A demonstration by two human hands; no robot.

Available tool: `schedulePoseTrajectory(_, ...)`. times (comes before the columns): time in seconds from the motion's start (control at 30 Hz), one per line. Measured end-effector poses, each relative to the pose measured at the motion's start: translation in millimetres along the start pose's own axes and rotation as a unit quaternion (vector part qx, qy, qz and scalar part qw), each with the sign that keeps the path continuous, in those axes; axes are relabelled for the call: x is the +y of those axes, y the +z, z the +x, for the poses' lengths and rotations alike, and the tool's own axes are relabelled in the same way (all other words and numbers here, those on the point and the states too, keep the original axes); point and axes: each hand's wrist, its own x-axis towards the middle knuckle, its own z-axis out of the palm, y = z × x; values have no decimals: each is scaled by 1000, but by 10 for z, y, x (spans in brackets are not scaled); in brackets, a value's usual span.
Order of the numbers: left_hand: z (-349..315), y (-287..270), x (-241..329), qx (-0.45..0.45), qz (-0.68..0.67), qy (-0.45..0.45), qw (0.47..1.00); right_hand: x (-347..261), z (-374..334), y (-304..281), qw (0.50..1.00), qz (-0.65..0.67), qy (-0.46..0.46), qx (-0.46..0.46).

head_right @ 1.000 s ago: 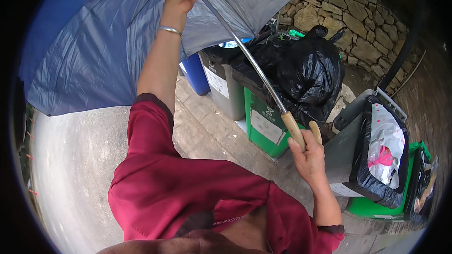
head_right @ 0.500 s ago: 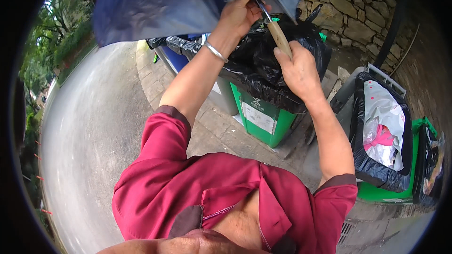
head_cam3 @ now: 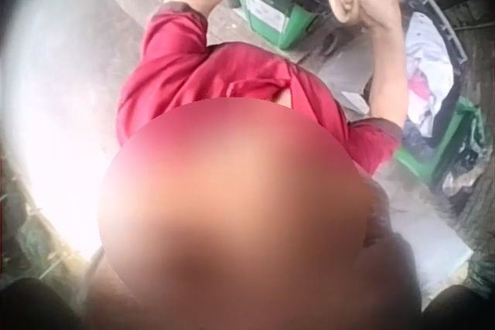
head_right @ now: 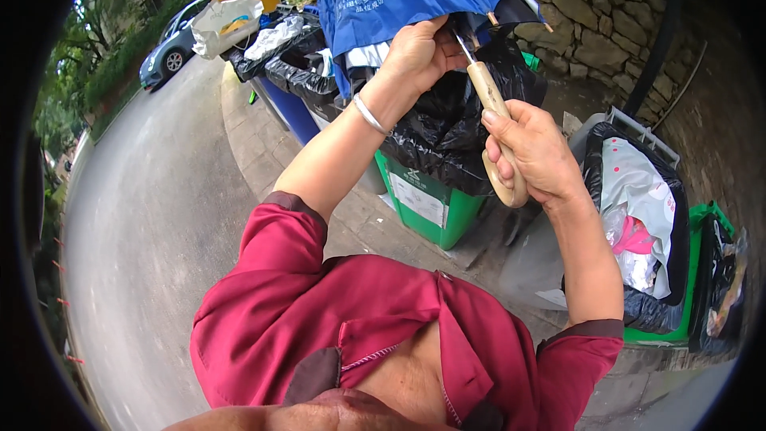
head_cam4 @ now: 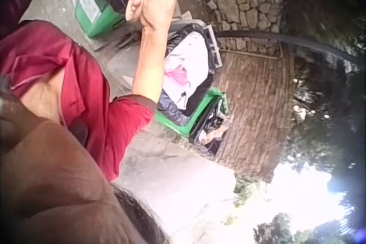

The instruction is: The person places white cloth into a trash bin and then removes the blue fabric covering from a handheld umbrella frame by hand.

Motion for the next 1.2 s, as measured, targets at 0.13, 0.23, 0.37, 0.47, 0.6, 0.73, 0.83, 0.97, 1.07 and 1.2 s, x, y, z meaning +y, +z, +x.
schedulePoseTrajectory(0.13,131,-356,-232,92,-11,-33,995,296,292,-121,996,64,41,-41)
schedulePoseTrajectory(0.23,269,-772,-421,133,-16,-99,986,537,611,-172,990,97,78,-63)
schedulePoseTrajectory(0.37,461,-1378,-815,195,-21,-173,965,952,1036,-225,990,58,121,-41)
schedulePoseTrajectory(0.47,429,-1604,-877,239,-18,-176,955,1112,1261,-174,992,42,122,-12)
schedulePoseTrajectory(0.6,297,-1850,-680,163,95,-198,962,1196,1349,-45,992,-28,118,15)
schedulePoseTrajectory(0.73,-365,-1993,-188,-29,404,43,913,1104,1266,73,981,-120,129,76)
schedulePoseTrajectory(0.83,-517,-2339,256,8,610,326,722,1078,1279,191,965,-215,112,105)
schedulePoseTrajectory(0.97,-182,-2344,454,-28,692,330,641,990,1355,402,946,-273,131,117)
schedulePoseTrajectory(1.07,185,-2209,291,-68,690,383,611,1049,1366,432,941,-284,125,137)
schedulePoseTrajectory(1.2,612,-2210,200,-89,677,422,597,1136,1350,374,906,-399,44,135)
